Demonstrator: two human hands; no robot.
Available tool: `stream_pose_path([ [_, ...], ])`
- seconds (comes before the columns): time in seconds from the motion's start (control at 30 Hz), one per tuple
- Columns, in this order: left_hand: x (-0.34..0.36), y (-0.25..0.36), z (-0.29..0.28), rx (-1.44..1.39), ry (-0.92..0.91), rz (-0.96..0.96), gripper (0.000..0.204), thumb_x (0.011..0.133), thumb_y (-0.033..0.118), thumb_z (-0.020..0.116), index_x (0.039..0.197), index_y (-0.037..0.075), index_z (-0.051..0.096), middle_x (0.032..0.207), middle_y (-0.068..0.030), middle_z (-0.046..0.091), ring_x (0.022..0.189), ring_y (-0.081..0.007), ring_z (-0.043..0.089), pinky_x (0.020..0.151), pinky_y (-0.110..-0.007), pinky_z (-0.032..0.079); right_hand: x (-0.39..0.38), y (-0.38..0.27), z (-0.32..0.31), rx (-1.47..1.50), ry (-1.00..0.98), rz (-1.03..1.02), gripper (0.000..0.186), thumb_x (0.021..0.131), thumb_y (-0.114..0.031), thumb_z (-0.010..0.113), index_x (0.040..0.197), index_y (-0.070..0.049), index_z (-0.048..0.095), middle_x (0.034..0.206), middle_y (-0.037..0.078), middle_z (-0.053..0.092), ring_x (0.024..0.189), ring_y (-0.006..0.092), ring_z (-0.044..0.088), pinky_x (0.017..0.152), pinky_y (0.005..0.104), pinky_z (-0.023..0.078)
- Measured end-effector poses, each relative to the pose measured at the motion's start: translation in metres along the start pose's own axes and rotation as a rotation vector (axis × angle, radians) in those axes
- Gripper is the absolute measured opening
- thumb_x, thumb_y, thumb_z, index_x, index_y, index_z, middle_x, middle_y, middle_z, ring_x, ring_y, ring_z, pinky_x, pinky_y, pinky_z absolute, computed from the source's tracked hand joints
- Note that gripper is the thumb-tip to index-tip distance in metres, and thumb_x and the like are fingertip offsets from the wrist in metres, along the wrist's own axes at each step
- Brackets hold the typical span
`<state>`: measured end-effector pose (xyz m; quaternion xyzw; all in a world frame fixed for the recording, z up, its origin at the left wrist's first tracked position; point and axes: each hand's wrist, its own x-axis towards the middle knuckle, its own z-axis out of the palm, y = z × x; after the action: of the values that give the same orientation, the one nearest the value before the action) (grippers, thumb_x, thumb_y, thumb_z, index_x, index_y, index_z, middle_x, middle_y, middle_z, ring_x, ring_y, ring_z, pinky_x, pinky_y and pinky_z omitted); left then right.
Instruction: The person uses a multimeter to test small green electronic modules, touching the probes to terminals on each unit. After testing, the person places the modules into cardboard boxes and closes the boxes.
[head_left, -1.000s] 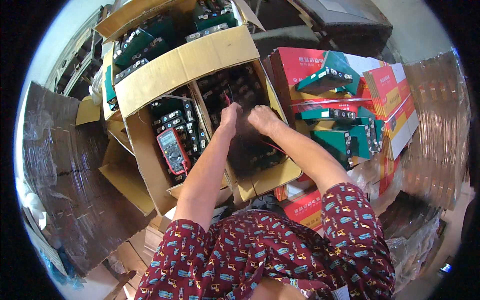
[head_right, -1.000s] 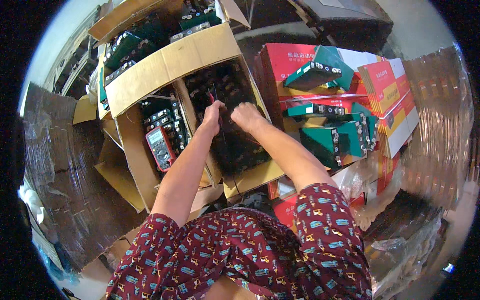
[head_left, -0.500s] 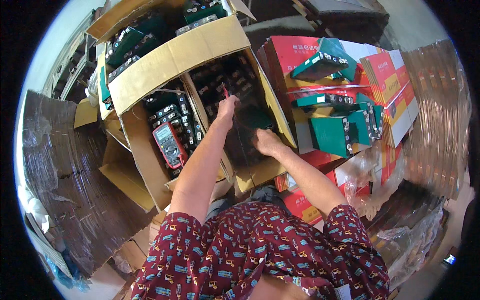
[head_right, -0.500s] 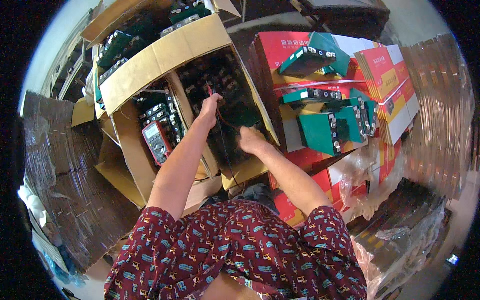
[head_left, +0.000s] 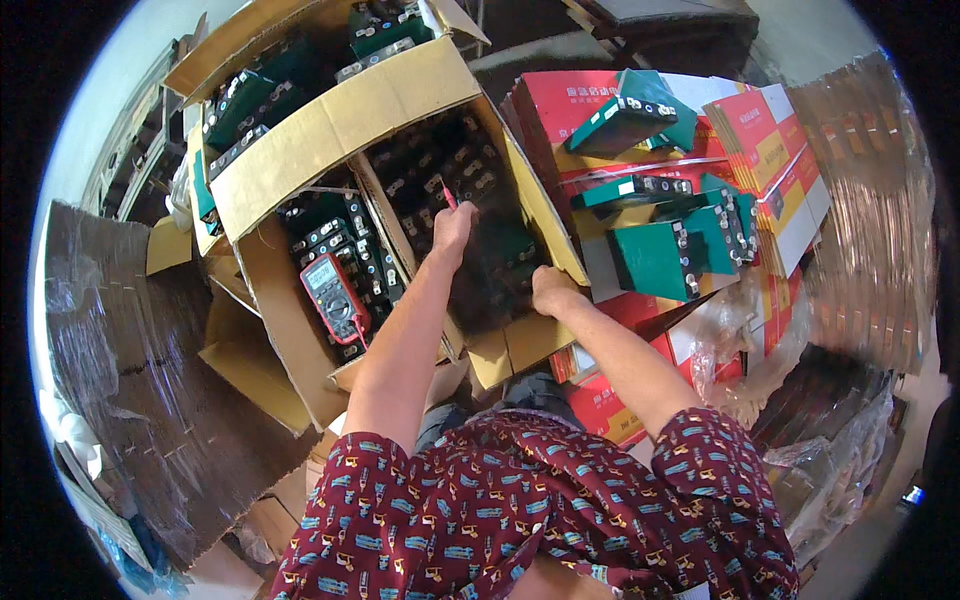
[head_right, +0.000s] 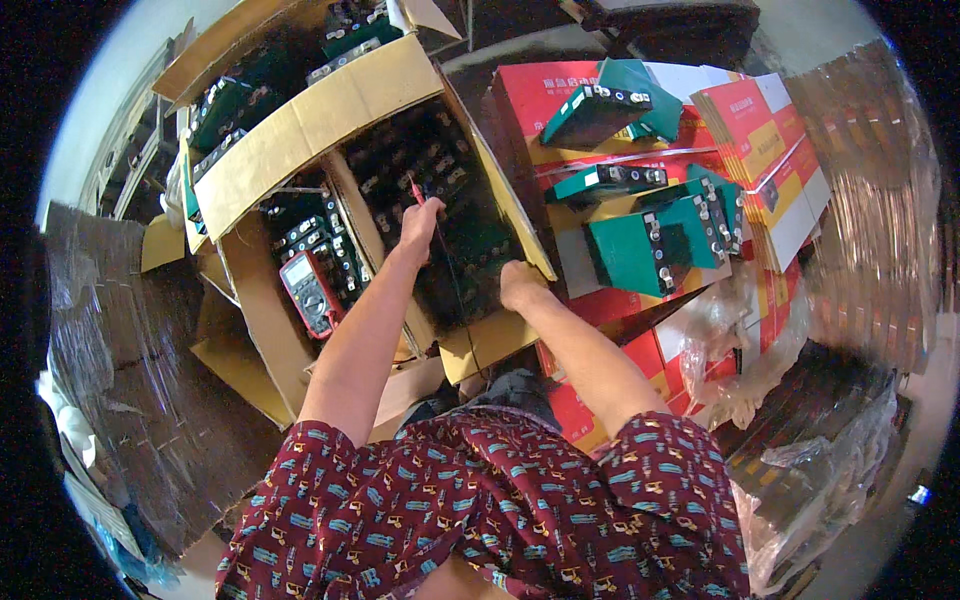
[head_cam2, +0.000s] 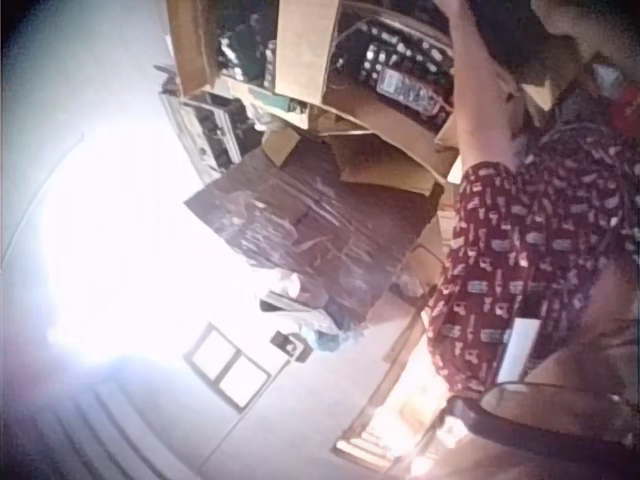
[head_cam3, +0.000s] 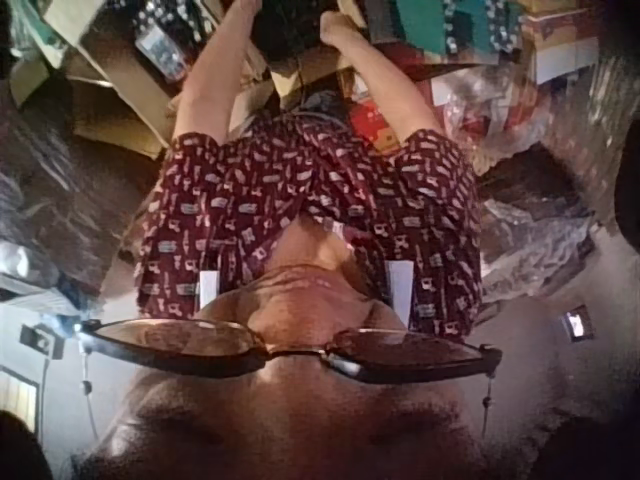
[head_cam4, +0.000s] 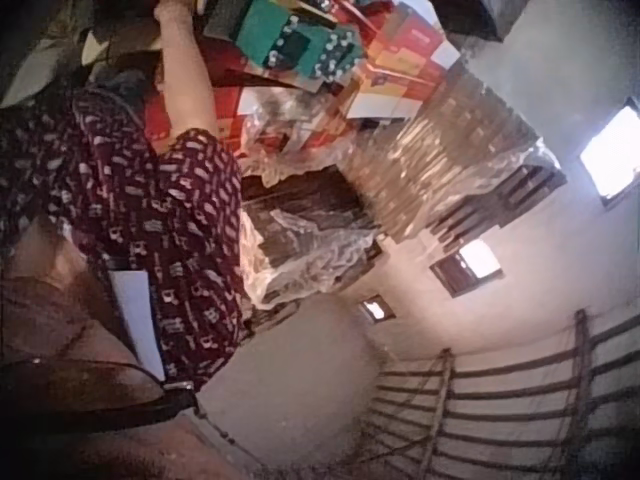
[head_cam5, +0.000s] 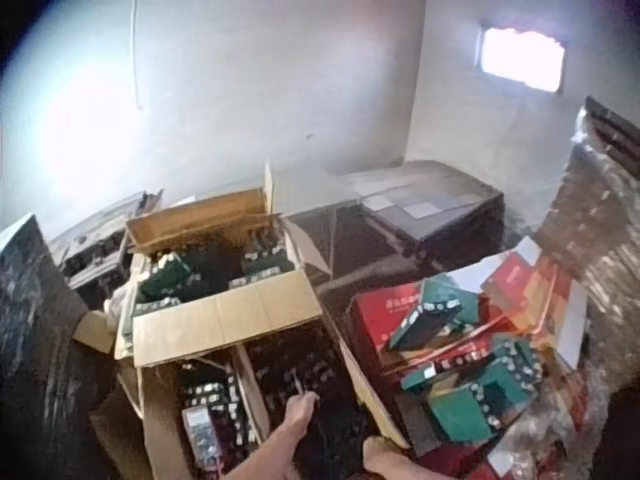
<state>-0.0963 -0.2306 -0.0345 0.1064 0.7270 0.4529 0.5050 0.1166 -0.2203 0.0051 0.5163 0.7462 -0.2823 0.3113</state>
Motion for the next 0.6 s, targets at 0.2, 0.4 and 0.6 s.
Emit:
stream_pose_path([
  [0.2,-0.015,0.008,0.012,-0.048,0.045,0.040,0.034,0.084,0.030,0.066,0.091,-0.003,0.064,0.081,-0.0047,0.059,0.079,-0.0201,0.054,0.075,-0.037,0.042,0.025,0.000,0.008,-0.069,-0.103,0.062,0.082,0.087,-0.011,0.072,0.155,0.002,0.029,0.136,0.024,0.064,0.126,0.0368,0.064,0.103,0.0460,0.053],
  [0.4,0.004,0.002,0.014,-0.143,0.064,-0.023,0.028,0.083,0.027,0.066,0.085,0.000,0.067,0.078,-0.0045,0.063,0.075,-0.0182,0.055,0.071,-0.034,0.043,0.055,0.027,0.035,0.476,0.054,0.140,0.092,0.079,-0.004,0.074,0.154,0.009,0.024,0.142,0.032,0.055,0.136,0.0389,0.054,0.110,0.0435,0.046],
  [0.6,0.004,-0.011,-0.004,-0.098,0.062,0.020,0.026,0.084,0.026,0.066,0.081,0.000,0.065,0.074,-0.0025,0.059,0.070,-0.0160,0.051,0.067,-0.034,0.040,0.045,-0.056,0.057,1.445,0.027,0.318,0.084,0.082,-0.050,0.083,0.139,0.003,0.051,0.127,0.020,0.063,0.110,0.0328,0.065,0.088,0.0445,0.055],
])
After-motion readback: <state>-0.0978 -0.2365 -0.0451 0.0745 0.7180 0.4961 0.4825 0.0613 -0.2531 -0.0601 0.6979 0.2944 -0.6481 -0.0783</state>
